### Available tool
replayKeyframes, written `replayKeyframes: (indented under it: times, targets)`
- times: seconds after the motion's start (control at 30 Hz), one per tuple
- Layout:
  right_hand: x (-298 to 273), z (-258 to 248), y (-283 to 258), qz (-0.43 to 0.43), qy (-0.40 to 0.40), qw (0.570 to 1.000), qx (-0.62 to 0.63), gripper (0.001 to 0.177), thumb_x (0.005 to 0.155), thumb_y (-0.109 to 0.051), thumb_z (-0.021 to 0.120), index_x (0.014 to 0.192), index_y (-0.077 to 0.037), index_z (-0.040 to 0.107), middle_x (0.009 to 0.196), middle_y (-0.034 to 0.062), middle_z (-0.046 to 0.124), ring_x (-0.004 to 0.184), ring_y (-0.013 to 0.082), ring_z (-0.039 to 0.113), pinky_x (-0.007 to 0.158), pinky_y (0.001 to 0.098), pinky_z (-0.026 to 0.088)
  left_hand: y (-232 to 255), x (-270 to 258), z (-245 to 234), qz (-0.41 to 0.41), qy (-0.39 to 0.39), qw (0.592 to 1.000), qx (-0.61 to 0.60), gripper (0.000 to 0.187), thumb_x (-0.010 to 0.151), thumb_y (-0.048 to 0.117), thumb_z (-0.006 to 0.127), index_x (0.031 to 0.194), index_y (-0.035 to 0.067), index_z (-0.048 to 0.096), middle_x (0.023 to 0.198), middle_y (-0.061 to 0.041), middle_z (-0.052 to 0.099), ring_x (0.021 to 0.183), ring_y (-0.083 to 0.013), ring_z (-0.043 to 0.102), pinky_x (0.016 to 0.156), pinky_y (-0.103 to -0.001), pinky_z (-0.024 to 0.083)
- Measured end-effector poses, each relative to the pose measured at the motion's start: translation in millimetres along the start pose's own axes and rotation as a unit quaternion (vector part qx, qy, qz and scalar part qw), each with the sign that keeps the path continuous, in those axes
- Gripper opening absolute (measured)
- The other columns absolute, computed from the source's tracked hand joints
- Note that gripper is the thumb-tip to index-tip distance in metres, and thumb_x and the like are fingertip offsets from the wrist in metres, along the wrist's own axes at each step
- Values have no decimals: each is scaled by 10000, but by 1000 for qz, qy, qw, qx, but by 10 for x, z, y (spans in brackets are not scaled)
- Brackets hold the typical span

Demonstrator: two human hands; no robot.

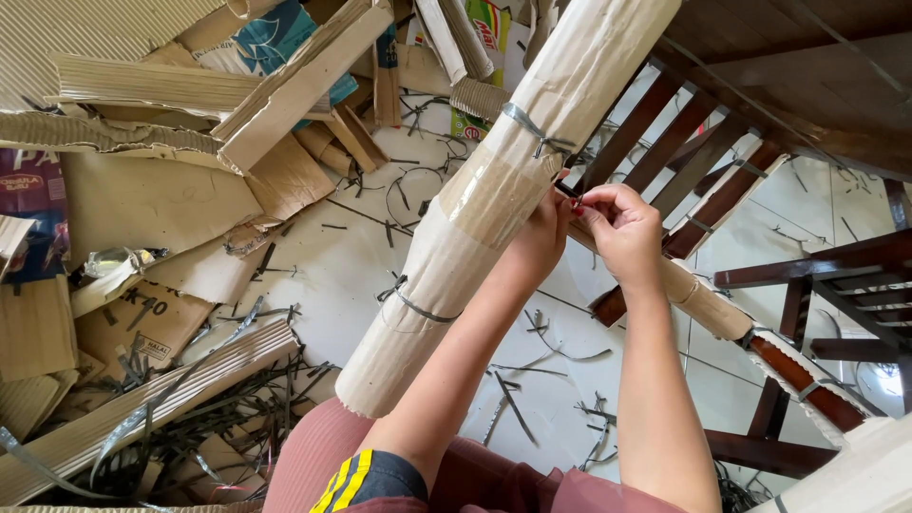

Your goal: Cutting and tying plastic strips around a wooden chair frame to secure protective cardboard wrapping.

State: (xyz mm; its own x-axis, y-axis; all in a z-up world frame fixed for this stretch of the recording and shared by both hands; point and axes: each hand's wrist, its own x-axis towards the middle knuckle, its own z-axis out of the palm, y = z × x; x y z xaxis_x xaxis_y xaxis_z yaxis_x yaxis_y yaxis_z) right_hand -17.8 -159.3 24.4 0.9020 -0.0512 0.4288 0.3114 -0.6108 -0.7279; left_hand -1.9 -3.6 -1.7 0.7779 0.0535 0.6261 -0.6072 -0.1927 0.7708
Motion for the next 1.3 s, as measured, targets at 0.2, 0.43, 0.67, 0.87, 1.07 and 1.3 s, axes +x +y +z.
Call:
replayKeyframes:
  times: [0.2, 0.43, 0.67, 0.87, 1.07, 1.3]
  targets:
    - [4, -23, -178, 57, 3, 998, -38, 84, 947, -13, 809, 983, -86, 788, 788, -4, 649, 719, 25, 501, 680, 198, 478, -170, -45, 88, 58, 32, 991, 113, 60, 908, 193, 640, 952, 155, 625, 623, 82, 630, 576, -119, 649, 668, -253, 552]
    - [2, -55, -123, 47, -11, 998, -50, 72, 966, -20, 779, 1002, -82, 787, 814, 28, 671, 774, 51, 519, 755, 250, 496, -357, -121, 315, 52, 44, 992, -103, 100, 809, 93, 706, 893, 124, 660, 679, 13, 689, 637, -160, 703, 670, -269, 594]
    - [-8, -86, -133, -141, -14, 983, -116, 64, 1009, -59, 780, 966, -98, 808, 912, 79, 736, 846, 206, 707, 807, 328, 540, -462, -187, 386, 26, 36, 991, -124, 140, 829, 73, 719, 953, 128, 686, 760, 14, 676, 715, -125, 675, 710, -244, 587]
    - [-1, -92, -119, -123, -23, 987, -102, 33, 976, -71, 818, 975, -104, 816, 918, 71, 716, 768, 146, 629, 756, 294, 516, -423, -173, 290, 34, 24, 990, -133, 82, 926, 112, 693, 1006, 114, 678, 745, 15, 583, 749, -129, 639, 786, -293, 566]
    - [89, -150, 2, -29, -78, 993, -83, 27, 960, -67, 790, 955, -89, 774, 957, 59, 706, 785, 142, 545, 794, 324, 472, -184, -105, 48, 44, 27, 994, -98, 93, 962, 110, 670, 1042, 65, 653, 774, -38, 572, 802, -167, 644, 849, -333, 554]
    - [162, -205, 35, 117, -156, 980, 23, 64, 1020, -63, 681, 988, -72, 736, 992, 15, 674, 977, 109, 539, 985, 329, 434, -259, -112, 120, 36, 19, 995, -93, 119, 972, 80, 680, 1090, 90, 671, 797, -41, 609, 767, -170, 668, 777, -320, 563]
